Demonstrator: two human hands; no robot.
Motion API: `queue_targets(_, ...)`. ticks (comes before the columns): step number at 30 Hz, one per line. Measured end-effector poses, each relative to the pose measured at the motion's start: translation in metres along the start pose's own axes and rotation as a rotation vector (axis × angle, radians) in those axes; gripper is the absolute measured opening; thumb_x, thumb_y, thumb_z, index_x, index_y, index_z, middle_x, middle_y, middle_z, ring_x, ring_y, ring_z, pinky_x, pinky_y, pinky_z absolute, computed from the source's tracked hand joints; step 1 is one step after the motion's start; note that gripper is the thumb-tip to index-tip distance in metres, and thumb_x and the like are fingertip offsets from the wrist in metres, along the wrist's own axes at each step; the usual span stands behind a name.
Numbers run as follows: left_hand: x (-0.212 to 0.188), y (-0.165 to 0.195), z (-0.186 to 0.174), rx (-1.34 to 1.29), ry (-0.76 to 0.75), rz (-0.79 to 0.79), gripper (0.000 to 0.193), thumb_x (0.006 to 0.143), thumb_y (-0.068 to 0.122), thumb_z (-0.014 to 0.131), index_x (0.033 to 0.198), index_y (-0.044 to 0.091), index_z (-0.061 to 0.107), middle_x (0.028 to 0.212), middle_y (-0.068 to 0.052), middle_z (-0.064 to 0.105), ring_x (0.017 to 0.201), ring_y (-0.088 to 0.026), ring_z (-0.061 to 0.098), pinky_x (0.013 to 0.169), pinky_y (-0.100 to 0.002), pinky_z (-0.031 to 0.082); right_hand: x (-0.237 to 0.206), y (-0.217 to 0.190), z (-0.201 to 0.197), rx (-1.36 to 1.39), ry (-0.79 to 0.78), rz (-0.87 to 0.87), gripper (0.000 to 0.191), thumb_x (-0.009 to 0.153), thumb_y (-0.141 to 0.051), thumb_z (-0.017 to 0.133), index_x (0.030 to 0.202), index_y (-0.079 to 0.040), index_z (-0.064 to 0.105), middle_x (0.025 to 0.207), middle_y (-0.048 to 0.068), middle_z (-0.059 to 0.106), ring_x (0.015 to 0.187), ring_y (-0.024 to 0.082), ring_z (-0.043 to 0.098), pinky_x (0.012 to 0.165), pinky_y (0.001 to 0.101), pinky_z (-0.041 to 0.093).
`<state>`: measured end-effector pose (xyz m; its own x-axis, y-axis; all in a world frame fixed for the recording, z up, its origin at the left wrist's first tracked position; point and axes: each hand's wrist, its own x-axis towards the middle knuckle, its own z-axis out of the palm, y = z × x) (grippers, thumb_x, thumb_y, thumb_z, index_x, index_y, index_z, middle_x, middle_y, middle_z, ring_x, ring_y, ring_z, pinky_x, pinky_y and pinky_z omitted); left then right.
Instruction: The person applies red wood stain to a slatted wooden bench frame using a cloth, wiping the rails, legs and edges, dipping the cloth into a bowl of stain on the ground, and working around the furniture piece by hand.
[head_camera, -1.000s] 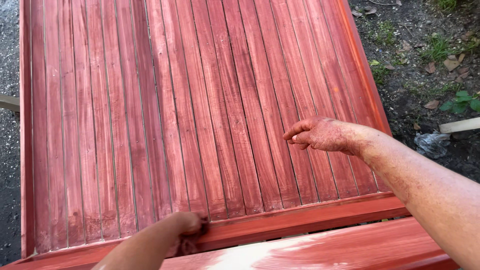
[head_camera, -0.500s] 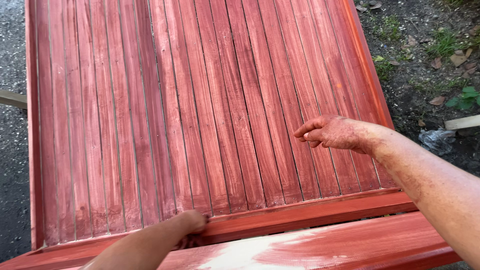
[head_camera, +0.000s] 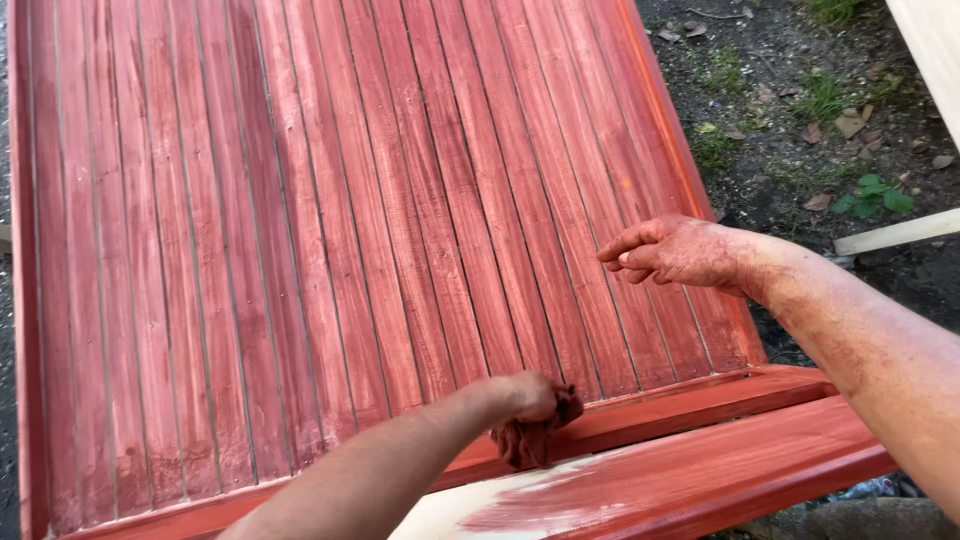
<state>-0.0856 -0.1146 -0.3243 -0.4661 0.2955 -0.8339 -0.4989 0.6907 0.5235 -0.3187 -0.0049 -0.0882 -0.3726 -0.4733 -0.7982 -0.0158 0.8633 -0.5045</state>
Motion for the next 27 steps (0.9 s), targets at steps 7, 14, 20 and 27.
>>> queue_targets(7,-0.079,0.057,-0.027,-0.499,-0.557,0.35,0.012,0.095,0.015,0.066,0.106,0.015,0.061,0.079,0.0,0.056,0.067,-0.016,0.053,0.05,-0.039,0.047,-0.012,0.016,-0.019,0.046,0.001,-0.048,0.043,0.095,-0.023,0.059,0.137,-0.017,0.068,0.126,-0.002,0.075,0.104,0.013,0.067,0.094,0.0343,0.053)
queue_targets(14,-0.131,0.117,0.015,-0.462,0.049,0.138,0.023,0.082,0.026,0.074,0.105,0.023,0.078,0.093,0.004,0.076,0.079,-0.009,0.068,0.071,-0.03,0.057,-0.022,0.016,-0.044,0.048,0.039,-0.061,0.04,0.098,-0.028,0.061,0.136,-0.018,0.068,0.124,-0.002,0.075,0.103,0.012,0.067,0.091,0.0332,0.052)
queue_targets(20,-0.105,0.22,0.013,-0.412,0.103,0.075,0.054,0.072,0.058,0.075,0.118,0.029,0.075,0.111,0.001,0.079,0.093,-0.012,0.073,0.088,-0.031,0.057,-0.027,0.034,-0.067,0.044,0.05,-0.086,0.042,0.096,-0.027,0.06,0.137,-0.019,0.068,0.125,-0.002,0.075,0.102,0.012,0.066,0.09,0.0341,0.051)
queue_targets(27,-0.025,0.339,0.012,-0.424,0.106,0.305,0.075,0.075,0.079,0.053,0.132,0.034,0.071,0.126,-0.005,0.075,0.106,-0.028,0.073,0.091,-0.045,0.056,-0.025,0.057,-0.078,0.071,0.042,-0.112,0.043,0.096,-0.026,0.059,0.137,-0.015,0.067,0.126,-0.001,0.075,0.102,0.014,0.067,0.092,0.0359,0.053)
